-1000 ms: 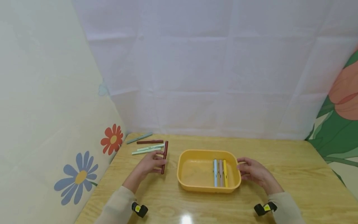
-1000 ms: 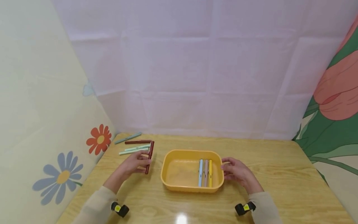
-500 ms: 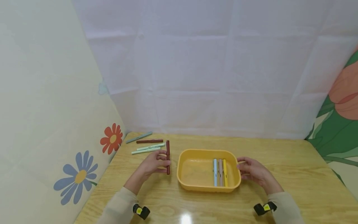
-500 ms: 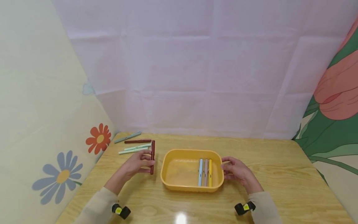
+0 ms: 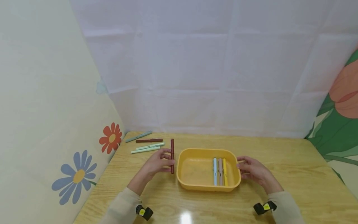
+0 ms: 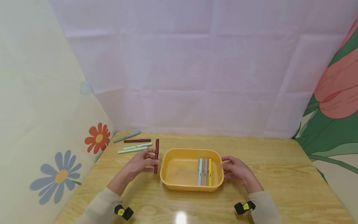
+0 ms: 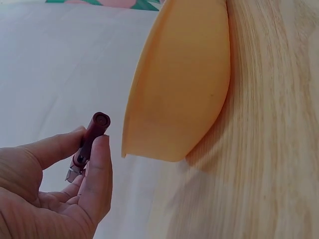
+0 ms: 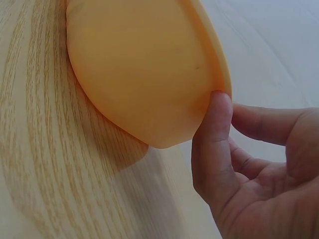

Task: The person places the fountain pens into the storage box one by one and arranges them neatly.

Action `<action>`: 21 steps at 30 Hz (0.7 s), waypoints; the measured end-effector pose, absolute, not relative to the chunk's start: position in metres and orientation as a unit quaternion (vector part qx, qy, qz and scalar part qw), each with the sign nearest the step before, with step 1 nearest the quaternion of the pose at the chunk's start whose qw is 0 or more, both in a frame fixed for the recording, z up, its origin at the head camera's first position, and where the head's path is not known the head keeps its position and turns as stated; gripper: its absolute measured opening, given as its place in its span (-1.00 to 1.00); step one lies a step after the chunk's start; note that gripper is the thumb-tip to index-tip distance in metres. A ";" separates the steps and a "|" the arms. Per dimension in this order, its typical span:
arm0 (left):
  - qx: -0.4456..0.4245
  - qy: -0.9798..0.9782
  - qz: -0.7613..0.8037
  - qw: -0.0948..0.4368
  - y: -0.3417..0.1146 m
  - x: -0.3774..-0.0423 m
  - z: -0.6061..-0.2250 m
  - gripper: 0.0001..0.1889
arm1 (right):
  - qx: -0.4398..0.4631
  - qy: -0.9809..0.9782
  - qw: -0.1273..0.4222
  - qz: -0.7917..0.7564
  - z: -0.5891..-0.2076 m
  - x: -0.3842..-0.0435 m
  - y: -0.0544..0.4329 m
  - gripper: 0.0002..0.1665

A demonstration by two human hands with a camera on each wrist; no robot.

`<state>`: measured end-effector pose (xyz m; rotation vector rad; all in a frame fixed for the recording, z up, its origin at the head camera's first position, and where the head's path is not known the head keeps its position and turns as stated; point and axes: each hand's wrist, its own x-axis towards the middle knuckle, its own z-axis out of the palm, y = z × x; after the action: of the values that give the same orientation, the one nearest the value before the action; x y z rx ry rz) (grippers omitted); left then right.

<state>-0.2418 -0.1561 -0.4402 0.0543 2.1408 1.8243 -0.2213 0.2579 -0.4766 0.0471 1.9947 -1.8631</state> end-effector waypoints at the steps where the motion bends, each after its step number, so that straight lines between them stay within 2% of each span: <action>1: 0.019 0.750 0.641 0.163 -0.155 -0.242 -0.440 -0.43 | 0.014 0.715 0.205 -0.668 -0.476 -0.221 0.258 -0.41; 21: 0.038 0.741 0.648 0.171 -0.130 -0.237 -0.434 -0.39 | 0.010 0.718 0.202 -0.666 -0.476 -0.221 0.257 -0.41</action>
<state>-0.2374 -0.1295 -0.4337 0.1072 2.1045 1.8395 -0.2206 0.2574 -0.4762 0.0281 2.0050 -1.8595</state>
